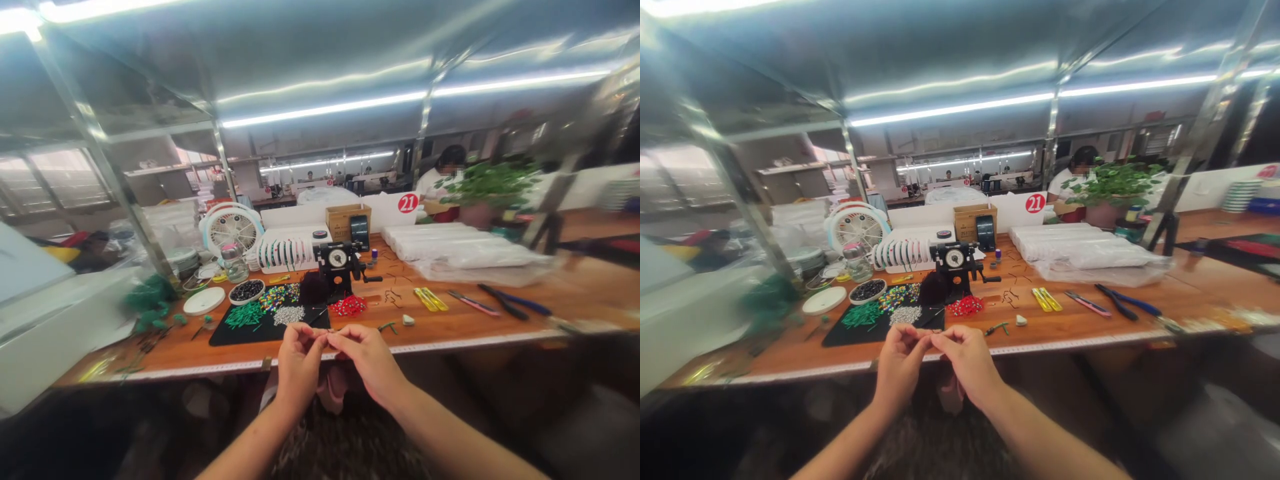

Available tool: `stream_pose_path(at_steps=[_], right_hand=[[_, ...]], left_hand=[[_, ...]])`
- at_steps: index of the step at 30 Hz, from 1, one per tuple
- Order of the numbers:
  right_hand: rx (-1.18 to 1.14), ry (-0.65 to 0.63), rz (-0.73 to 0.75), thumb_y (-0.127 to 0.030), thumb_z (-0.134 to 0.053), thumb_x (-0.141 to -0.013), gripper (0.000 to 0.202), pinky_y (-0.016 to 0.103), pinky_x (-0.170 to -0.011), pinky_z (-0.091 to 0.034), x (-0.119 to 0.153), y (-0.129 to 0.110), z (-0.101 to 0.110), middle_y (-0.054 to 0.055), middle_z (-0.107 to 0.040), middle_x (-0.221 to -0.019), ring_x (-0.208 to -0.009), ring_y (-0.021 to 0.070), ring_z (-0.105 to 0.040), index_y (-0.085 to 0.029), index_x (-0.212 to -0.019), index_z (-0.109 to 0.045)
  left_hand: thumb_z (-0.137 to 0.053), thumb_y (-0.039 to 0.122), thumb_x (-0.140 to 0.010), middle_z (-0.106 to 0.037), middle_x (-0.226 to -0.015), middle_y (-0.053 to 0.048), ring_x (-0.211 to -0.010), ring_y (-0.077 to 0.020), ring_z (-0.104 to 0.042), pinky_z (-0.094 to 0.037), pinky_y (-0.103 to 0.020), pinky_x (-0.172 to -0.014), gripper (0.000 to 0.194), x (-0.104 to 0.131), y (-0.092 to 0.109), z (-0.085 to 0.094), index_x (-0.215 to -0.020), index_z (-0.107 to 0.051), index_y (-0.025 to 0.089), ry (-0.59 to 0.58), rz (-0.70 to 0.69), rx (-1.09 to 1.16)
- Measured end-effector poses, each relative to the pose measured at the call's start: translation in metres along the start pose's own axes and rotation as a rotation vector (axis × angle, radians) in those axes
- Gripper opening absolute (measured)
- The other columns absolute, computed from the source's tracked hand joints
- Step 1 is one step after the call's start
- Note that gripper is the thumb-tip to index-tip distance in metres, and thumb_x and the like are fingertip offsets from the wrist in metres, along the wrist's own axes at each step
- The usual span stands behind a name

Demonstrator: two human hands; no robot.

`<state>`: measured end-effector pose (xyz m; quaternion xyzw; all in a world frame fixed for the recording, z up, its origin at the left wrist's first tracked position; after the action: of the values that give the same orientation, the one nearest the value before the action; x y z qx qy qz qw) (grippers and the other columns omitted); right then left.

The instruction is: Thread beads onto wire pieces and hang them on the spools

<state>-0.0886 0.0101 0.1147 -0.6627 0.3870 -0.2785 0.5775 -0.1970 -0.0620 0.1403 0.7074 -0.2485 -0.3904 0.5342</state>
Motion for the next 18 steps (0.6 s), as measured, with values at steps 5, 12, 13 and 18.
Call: stream_pose_path(at_steps=[5,12,13,18], right_hand=[[0.047,-0.045,-0.04,-0.037,-0.066,-0.07,0.023,0.024,-0.052,-0.043,-0.004,0.004,-0.001,0.0,-0.061,-0.058,-0.053,0.0123,-0.053,-0.015,-0.07,-0.06],[0.037,-0.146,-0.062,-0.038,-0.062,-0.073,0.025,0.019,-0.043,-0.033,-0.007,0.003,-0.009,-0.003,-0.056,-0.051,-0.042,0.0068,-0.044,-0.013,-0.078,-0.063],[0.04,-0.143,-0.065,-0.037,-0.062,-0.073,0.025,0.019,-0.042,-0.03,-0.008,0.003,-0.008,-0.003,-0.054,-0.049,-0.041,0.0058,-0.041,-0.013,-0.075,-0.063],[-0.026,-0.106,-0.126,-0.035,-0.065,-0.069,0.022,0.019,-0.04,-0.023,-0.008,0.007,-0.003,-0.006,-0.049,-0.044,-0.039,0.0041,-0.036,-0.013,-0.066,-0.06]], left_hand=[[-0.066,0.023,-0.071,-0.067,-0.072,-0.001,-0.068,-0.0154,-0.063,-0.048,-0.027,-0.066,0.026,-0.005,-0.007,0.003,-0.081,-0.042,0.021,-0.026,0.037,-0.109],[-0.07,0.023,-0.069,-0.067,-0.066,-0.001,-0.062,-0.014,-0.062,-0.044,-0.023,-0.059,0.031,-0.01,-0.015,-0.005,-0.084,-0.043,0.02,-0.176,0.181,-0.171],[-0.071,0.023,-0.068,-0.067,-0.065,0.0,-0.06,-0.0134,-0.062,-0.044,-0.022,-0.058,0.033,-0.009,-0.018,-0.006,-0.084,-0.043,0.019,-0.185,0.224,-0.152],[-0.074,0.019,-0.064,-0.069,-0.068,-0.004,-0.063,-0.0142,-0.065,-0.047,-0.023,-0.061,0.04,-0.001,-0.032,-0.012,-0.09,-0.044,0.017,-0.196,0.444,0.08]])
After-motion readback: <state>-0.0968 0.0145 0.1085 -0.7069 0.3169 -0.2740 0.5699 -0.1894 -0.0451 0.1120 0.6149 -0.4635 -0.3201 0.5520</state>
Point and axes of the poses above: each hand's wrist, its own x-axis away from the middle knuckle, its own z-axis out of the back of the hand, y = z × x, the point moved 10 cm from there along -x, towards the middle knuckle
